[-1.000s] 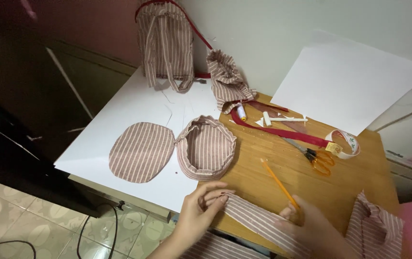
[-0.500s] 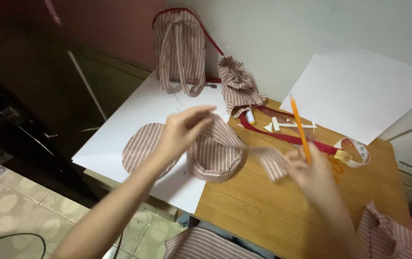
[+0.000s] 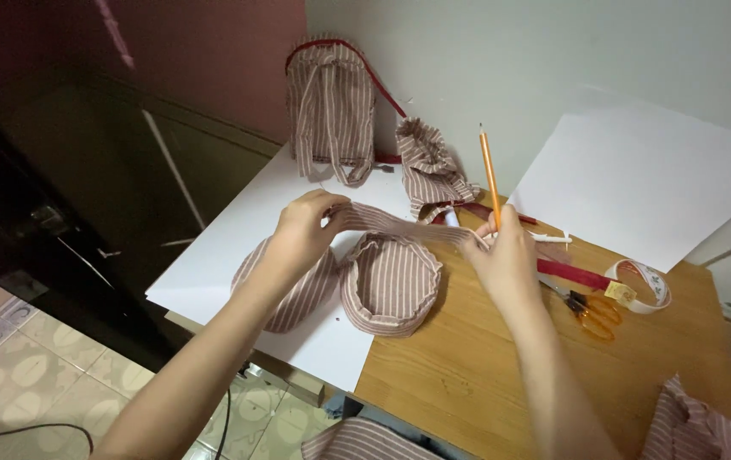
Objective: The person is measuring fabric with a pencil and tape, then cutting it into strips using scissors on a white surface.
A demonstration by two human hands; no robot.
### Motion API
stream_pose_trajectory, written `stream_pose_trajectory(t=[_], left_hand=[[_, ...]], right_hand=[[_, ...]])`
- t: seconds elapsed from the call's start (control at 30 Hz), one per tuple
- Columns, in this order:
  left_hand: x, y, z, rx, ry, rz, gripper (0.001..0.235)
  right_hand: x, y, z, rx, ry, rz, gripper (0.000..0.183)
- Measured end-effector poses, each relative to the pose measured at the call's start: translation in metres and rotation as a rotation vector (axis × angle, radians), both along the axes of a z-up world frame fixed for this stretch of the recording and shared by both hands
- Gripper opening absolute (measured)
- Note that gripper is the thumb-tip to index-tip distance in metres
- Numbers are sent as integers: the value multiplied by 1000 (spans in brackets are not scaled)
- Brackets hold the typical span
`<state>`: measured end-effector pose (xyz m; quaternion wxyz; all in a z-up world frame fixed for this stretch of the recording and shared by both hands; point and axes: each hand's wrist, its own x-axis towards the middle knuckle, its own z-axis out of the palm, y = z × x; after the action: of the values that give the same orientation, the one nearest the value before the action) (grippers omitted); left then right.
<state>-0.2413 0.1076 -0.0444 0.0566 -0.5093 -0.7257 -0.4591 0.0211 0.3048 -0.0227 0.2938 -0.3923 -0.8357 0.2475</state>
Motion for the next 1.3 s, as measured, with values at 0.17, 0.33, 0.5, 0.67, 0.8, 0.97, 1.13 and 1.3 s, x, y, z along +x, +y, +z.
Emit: stream_pose_trajectory(t=[0.17,0.33,0.5,0.67,0.8,0.97,1.13,1.3], left_hand=[[-18,13,-19,-128,-195,-33,24],[-10,0,12,-103,-248,-82,20],[-8,-9,28,-174,-177,-49,18],[-43,-42,27,-131,-117,42,19],[-77,-73,25,-171,-114,140,22],[-109,-77,-19,-130,-316,143,24],[-103,-75,-25,-134,-382,75,10],[-86,-80,-14,-289,-500,100,8]], right_hand=[[11,17,-11,-79,6,37,41],[25,13,0,-197,90,42,41],[26,-4,9,-249,163,66,40],[11,-37,20,-331,315,220,46],[-30,-101,25,-199,166,307,36],[-76,-172,5,184,-130,346,15],[-94,-199,-33,218,-119,375,30],[-78,-217,-40,-159,-81,367,21]])
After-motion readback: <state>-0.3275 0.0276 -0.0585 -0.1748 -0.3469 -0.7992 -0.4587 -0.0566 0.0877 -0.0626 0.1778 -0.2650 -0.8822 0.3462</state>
